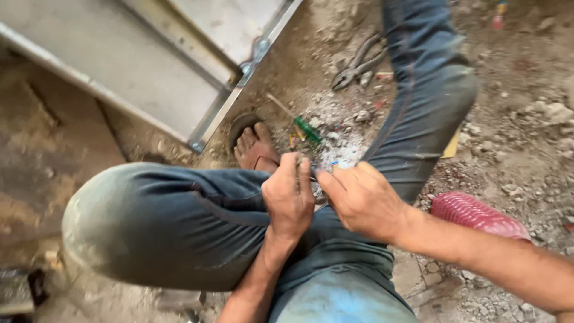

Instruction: The person sits on the ground and assembles a hand drill, inserting a bit and tightening the chuck by hand. They position a metal frame, drill into it, then re-grip and adjust the drill and bit while working on the frame.

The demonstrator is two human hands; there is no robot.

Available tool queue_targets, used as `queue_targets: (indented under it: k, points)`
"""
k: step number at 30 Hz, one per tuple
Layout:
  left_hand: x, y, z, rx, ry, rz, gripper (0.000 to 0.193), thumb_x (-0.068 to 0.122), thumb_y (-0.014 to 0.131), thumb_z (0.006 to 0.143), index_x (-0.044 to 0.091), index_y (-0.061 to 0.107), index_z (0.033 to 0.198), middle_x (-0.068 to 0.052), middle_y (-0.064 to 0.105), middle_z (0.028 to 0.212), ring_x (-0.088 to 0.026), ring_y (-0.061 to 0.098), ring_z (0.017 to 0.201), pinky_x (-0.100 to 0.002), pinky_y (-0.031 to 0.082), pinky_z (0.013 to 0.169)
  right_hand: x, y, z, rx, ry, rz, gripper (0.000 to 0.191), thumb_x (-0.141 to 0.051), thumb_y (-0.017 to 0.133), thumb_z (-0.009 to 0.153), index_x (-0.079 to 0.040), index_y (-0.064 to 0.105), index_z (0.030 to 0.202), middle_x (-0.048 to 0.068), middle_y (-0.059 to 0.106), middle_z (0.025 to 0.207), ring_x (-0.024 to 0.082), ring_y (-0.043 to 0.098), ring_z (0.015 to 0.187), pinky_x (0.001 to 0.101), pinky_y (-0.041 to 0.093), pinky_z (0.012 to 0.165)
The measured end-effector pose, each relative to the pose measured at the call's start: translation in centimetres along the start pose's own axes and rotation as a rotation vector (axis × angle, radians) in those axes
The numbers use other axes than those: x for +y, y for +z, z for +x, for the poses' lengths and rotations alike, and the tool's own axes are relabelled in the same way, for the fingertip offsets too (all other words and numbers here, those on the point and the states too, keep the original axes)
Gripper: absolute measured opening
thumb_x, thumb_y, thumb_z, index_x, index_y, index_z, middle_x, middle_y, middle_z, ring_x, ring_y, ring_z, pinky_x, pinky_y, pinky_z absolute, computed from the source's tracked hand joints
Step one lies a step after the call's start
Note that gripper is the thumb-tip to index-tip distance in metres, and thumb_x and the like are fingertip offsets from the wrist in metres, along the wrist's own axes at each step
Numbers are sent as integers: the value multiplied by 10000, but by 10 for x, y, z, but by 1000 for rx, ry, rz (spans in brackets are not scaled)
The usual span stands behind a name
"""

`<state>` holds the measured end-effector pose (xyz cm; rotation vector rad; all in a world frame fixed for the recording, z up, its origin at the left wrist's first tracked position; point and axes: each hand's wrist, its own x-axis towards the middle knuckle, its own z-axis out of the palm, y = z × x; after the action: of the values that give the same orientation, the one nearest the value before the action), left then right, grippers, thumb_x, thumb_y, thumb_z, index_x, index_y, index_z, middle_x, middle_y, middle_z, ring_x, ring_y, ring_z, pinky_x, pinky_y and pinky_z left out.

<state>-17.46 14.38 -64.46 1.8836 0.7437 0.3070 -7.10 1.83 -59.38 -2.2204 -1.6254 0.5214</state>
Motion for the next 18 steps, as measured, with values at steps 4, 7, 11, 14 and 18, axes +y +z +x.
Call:
queue_targets:
  k: [4, 7, 11, 14, 18]
  points:
    - [-2, -8, -4, 35, 111, -114, 85, 108, 596, 1047, 31, 631, 1044, -161, 656, 818, -342, 683, 703, -416, 521, 618, -4, 21, -20, -27, 365, 767, 221, -161, 615, 962, -21, 610, 1133, 23, 497, 719, 193, 474, 637, 353, 392, 552]
    - [-1, -16, -4, -81, 182, -176, 58, 76, 616, 1013, 27, 648, 1016, -140, 641, 793, -317, 670, 672, -407, 519, 608, -23, 27, -38, -167, 800, 1935, 215, -185, 581, 1003, -16, 606, 1133, -4, 434, 691, 124, 420, 590, 308, 370, 525]
    - [4, -19, 2, -224, 178, -189, 50, 86, 629, 1006, 38, 643, 998, -137, 644, 778, -305, 673, 669, -396, 518, 604, -33, 27, -39, -151, 897, 2513, 303, -231, 564, 983, -18, 599, 1196, 54, 521, 827, 156, 515, 721, 339, 441, 631]
    - [7, -22, 10, -273, 2, -117, 125, 134, 630, 1027, 39, 634, 945, -135, 644, 726, -269, 671, 602, -372, 500, 544, -10, 17, -24, -118, 856, 2323, 370, -265, 551, 968, -20, 595, 1243, 97, 586, 929, 180, 586, 818, 362, 495, 710]
    - [8, -31, 17, -218, -218, -147, 275, 201, 572, 1078, 28, 609, 867, -96, 606, 599, -185, 638, 471, -336, 466, 449, 11, -16, -11, 2, 849, 1342, 462, -310, 534, 947, -23, 588, 1305, 155, 673, 1064, 212, 681, 948, 394, 566, 816]
